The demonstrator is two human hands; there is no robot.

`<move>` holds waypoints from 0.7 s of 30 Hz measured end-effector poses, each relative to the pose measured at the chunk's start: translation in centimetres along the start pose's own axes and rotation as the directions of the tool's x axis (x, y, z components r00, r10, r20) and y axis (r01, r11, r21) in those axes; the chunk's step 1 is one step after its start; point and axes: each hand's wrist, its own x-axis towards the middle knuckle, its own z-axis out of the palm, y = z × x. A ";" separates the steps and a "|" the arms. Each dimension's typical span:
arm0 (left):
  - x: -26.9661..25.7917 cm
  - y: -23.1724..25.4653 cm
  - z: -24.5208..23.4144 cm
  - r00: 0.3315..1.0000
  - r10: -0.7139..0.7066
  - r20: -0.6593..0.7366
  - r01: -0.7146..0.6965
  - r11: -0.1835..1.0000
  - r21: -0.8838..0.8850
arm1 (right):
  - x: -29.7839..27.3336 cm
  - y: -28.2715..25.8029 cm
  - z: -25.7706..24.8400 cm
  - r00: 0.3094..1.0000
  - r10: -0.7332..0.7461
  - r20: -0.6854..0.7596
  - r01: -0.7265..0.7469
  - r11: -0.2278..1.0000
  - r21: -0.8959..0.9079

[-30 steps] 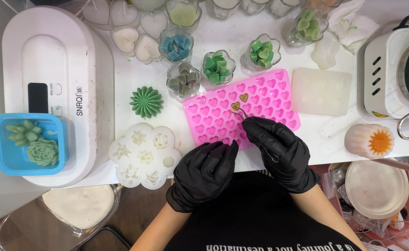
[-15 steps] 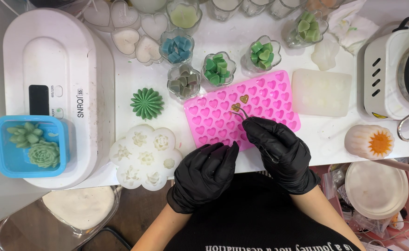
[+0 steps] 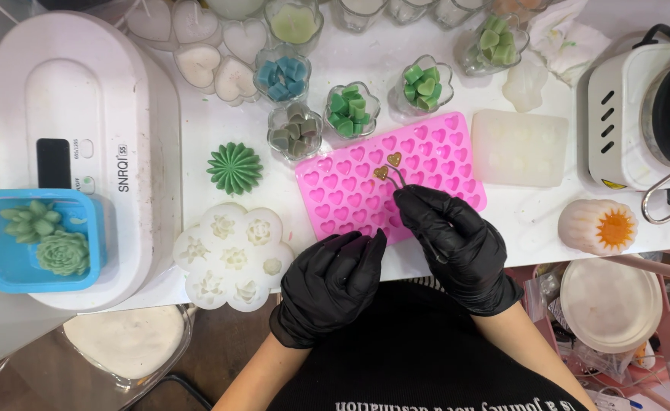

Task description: The recorder is melting wax in a small pot, pouring it into silicone molds, and cleaning tools during candle production.

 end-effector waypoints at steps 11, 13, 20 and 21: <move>0.0 0.1 -0.1 1.000 0.004 -0.015 -0.003 0.999 0.035 | -0.6 0.3 0.2 0.996 0.026 0.085 -0.032 0.997 0.071; 0.1 0.1 -0.2 1.000 0.004 -0.012 -0.004 0.999 0.043 | -0.5 0.5 0.4 0.997 0.000 0.077 -0.006 0.998 0.066; -0.1 0.2 0.0 1.000 0.001 -0.007 -0.001 0.999 0.048 | -0.1 0.1 -0.1 0.999 -0.020 0.032 0.020 1.000 0.015; -0.1 0.2 0.0 1.000 0.002 -0.007 -0.002 0.999 0.048 | -0.1 0.0 -0.2 0.999 -0.020 0.030 0.020 1.000 0.015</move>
